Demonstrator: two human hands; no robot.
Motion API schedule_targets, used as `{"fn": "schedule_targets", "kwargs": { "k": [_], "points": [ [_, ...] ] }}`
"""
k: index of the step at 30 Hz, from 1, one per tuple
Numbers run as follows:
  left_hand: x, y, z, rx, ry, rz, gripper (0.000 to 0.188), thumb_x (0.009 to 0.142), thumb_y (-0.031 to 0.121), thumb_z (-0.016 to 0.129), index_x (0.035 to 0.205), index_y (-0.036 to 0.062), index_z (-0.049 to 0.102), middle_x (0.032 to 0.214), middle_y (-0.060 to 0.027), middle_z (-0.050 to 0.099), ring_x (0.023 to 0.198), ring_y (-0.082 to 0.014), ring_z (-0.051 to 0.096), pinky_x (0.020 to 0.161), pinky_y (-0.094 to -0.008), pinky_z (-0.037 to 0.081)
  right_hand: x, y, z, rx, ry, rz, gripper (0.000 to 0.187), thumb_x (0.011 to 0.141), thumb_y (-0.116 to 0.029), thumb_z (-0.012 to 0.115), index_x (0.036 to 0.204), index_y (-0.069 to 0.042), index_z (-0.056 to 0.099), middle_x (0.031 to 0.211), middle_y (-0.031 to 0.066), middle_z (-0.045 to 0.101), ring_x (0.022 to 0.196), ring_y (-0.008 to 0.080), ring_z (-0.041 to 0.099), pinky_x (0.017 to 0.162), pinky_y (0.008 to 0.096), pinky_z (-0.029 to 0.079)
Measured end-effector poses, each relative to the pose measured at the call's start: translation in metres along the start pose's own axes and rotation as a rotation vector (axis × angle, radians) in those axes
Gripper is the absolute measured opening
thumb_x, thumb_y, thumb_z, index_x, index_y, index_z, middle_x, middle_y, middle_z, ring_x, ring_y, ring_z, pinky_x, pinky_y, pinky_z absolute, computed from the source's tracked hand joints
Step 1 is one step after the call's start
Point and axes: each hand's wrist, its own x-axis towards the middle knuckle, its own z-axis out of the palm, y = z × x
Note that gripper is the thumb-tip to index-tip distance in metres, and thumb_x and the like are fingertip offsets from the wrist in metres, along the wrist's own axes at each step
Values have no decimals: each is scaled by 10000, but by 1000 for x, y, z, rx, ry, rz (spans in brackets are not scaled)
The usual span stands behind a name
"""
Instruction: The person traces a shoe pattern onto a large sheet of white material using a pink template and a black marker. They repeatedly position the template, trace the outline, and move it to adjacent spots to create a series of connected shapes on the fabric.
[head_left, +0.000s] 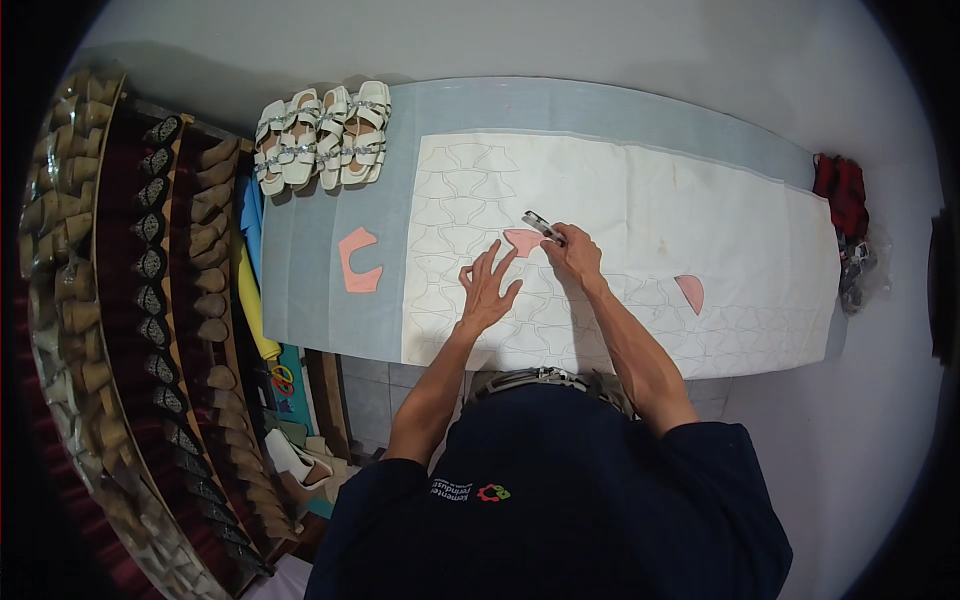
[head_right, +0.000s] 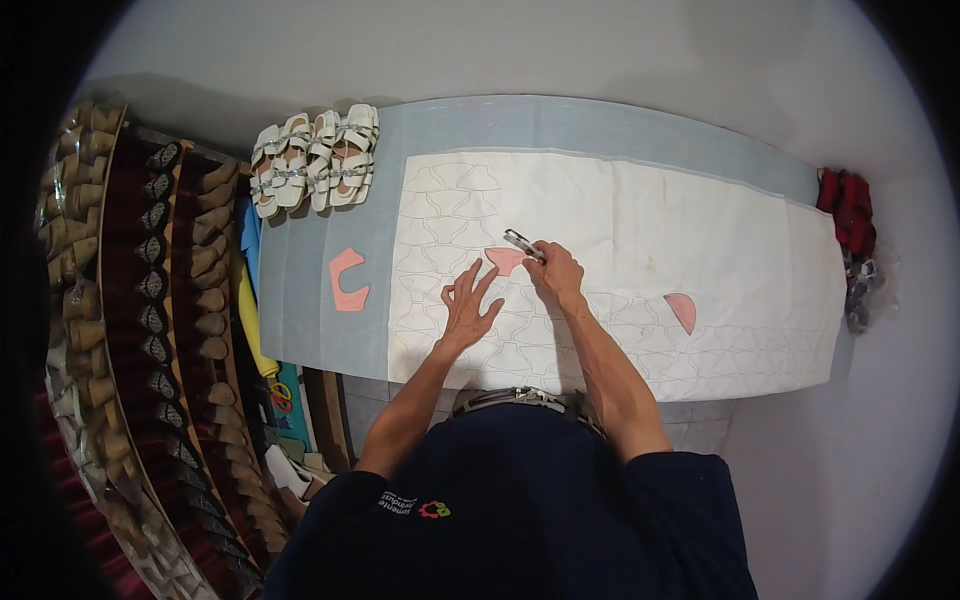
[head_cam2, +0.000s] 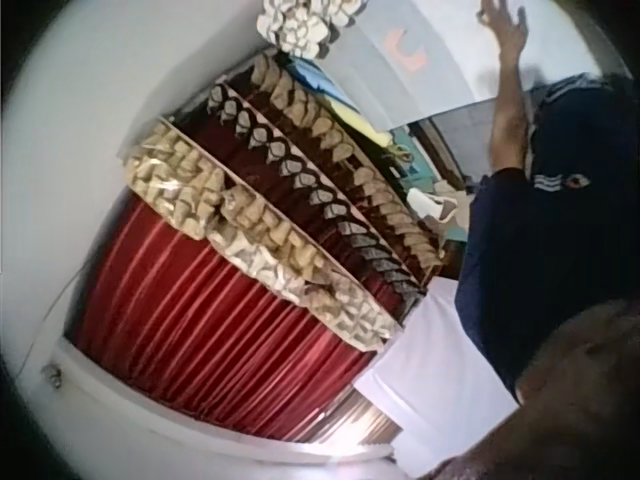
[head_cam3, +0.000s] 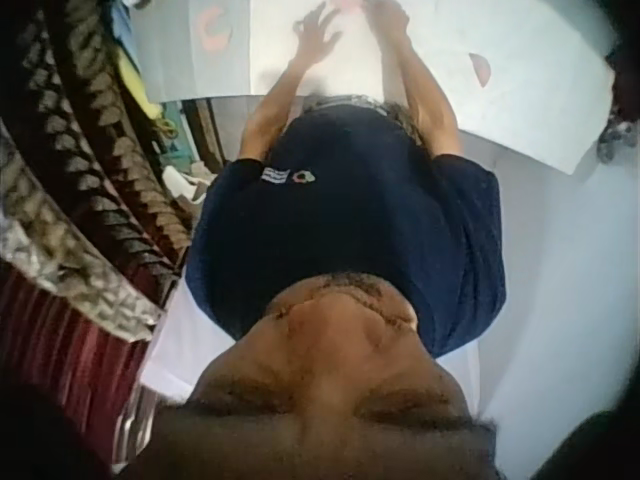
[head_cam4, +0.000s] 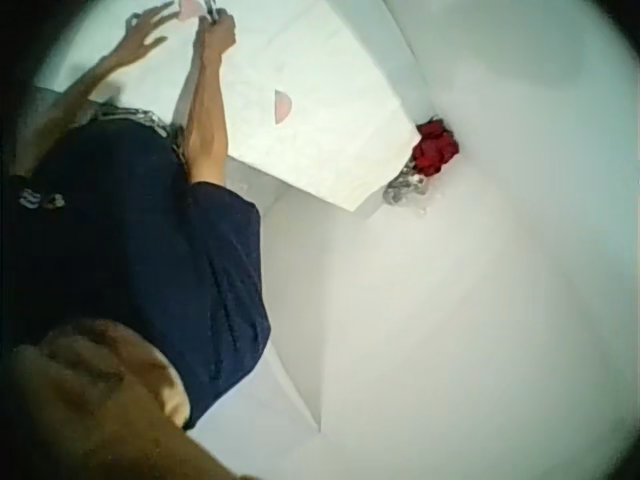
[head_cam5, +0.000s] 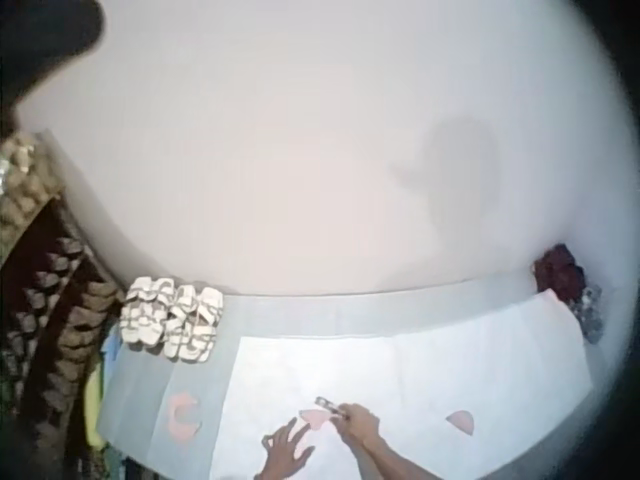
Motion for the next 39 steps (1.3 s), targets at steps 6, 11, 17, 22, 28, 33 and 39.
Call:
{"fn": "schedule_targets", "kwargs": {
  "k": [6, 11, 17, 22, 28, 33, 39],
  "points": [
    [3, -1, -3, 86, -75, 25, 698, 965, 391, 690, 1614, 240, 483, 1740, -117, 265, 1461, -299, 324, 1098, -556, 227, 2, 5, 4, -27, -14, -2, 428, 902, -478, 767, 1210, -181, 764, 986, 52, 729, 919, 272, 724, 773, 435, 558],
    [2, -5, -3, 84, -60, 44, 691, 966, 402, 695, 1609, 254, 493, 1749, -110, 248, 1460, -299, 312, 1096, -556, 227, -2, 5, 4, 6, -4, -12, 392, 914, -428, 760, 1209, -169, 759, 1019, 58, 735, 933, 284, 731, 787, 434, 557],
    [4, -5, -4, 22, -83, 11, 648, 962, 398, 719, 1572, 258, 552, 1753, -145, 220, 1485, -329, 289, 1112, -581, 200, -3, 5, 2, 42, -23, 19, 406, 914, -438, 757, 1220, -171, 758, 1040, 52, 740, 945, 279, 731, 794, 431, 558],
    [5, -6, -3, 14, -77, -5, 651, 941, 384, 745, 1556, 264, 572, 1744, -148, 231, 1496, -334, 283, 1116, -608, 193, -2, 4, 1, 17, -20, 14, 407, 914, -443, 755, 1221, -177, 757, 1049, 49, 738, 955, 276, 730, 799, 428, 559],
    [6, -5, -4, -26, -68, -22, 649, 908, 343, 780, 1527, 261, 606, 1744, -140, 233, 1503, -329, 281, 1116, -607, 194, -2, 4, 1, 35, -33, 31, 399, 911, -440, 757, 1219, -187, 760, 1036, 48, 730, 953, 275, 727, 803, 426, 557],
    [12, -2, -12, -82, -106, -64, 635, 886, 304, 796, 1499, 256, 636, 1738, -134, 261, 1511, -318, 277, 1119, -583, 197, -3, 5, 3, 30, -1, 11, 397, 917, -470, 765, 1200, -193, 763, 979, 42, 713, 914, 261, 716, 785, 421, 553],
    [8, -10, -5, -51, -48, -3, 653, 873, 298, 784, 1506, 296, 622, 1732, -130, 274, 1478, -333, 305, 1088, -601, 217, -4, 3, 3, 44, -11, 21, 380, 914, -439, 759, 1199, -188, 763, 1025, 50, 718, 949, 284, 722, 797, 436, 557]
  ]
}}
